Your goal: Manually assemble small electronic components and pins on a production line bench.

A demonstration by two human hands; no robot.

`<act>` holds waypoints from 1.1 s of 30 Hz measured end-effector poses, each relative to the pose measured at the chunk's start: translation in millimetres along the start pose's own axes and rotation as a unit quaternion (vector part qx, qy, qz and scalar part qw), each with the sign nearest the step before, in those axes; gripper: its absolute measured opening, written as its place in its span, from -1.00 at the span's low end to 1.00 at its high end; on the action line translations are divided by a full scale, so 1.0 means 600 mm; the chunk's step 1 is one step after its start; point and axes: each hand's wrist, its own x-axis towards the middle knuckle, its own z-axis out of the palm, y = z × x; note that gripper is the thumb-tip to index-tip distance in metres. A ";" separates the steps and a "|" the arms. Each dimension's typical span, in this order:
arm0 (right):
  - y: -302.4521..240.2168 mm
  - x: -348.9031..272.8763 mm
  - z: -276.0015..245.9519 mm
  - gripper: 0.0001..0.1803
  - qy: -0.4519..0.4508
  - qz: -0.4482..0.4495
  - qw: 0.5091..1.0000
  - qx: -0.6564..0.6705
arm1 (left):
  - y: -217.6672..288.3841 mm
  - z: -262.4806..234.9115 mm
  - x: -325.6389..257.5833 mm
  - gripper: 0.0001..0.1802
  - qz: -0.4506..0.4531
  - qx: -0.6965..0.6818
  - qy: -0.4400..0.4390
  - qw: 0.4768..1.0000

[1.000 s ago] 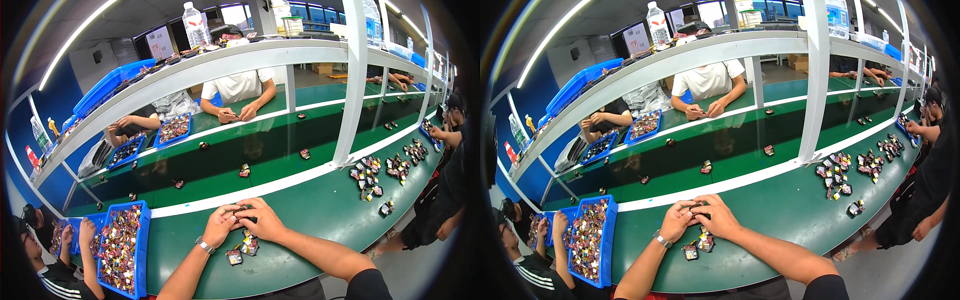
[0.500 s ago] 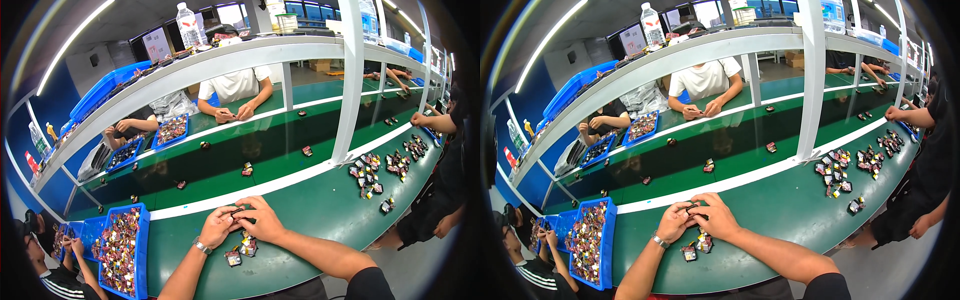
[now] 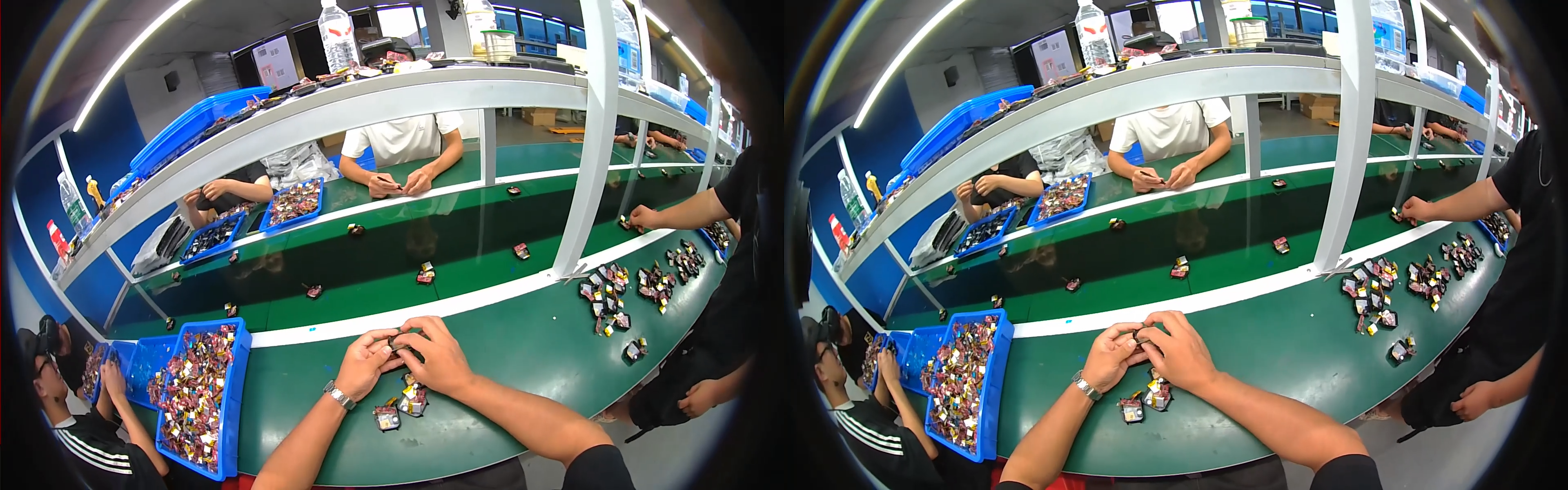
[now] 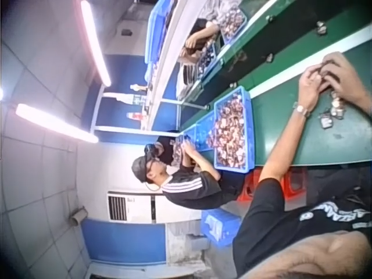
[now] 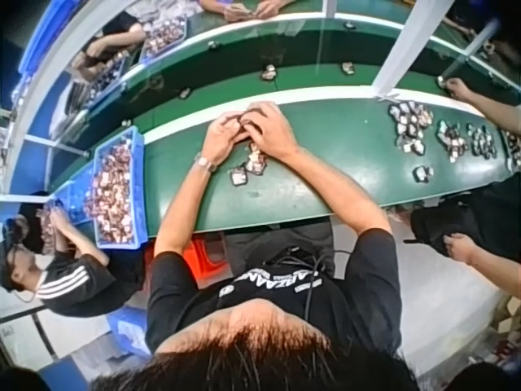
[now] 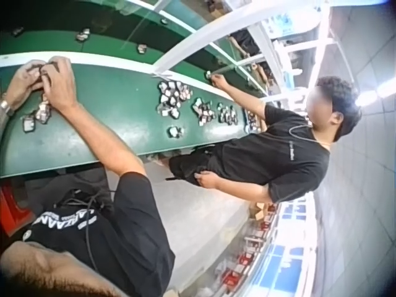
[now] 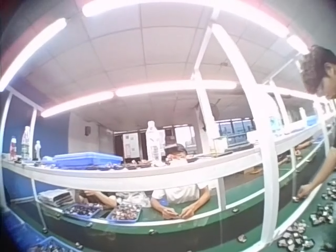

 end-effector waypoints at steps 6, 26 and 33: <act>0.004 -0.001 0.001 -0.80 0.024 -0.061 0.996 -0.067 | 0.009 0.007 -0.001 -0.66 -0.021 0.022 -0.006 1.000; 0.001 -0.009 0.009 -0.77 0.010 -0.086 0.985 -0.153 | 0.005 0.007 -0.001 -0.68 -0.031 0.025 0.008 0.999; 0.006 -0.007 0.012 -0.80 0.036 -0.110 0.976 -0.182 | 0.002 0.009 0.001 -0.68 -0.032 0.039 0.010 0.999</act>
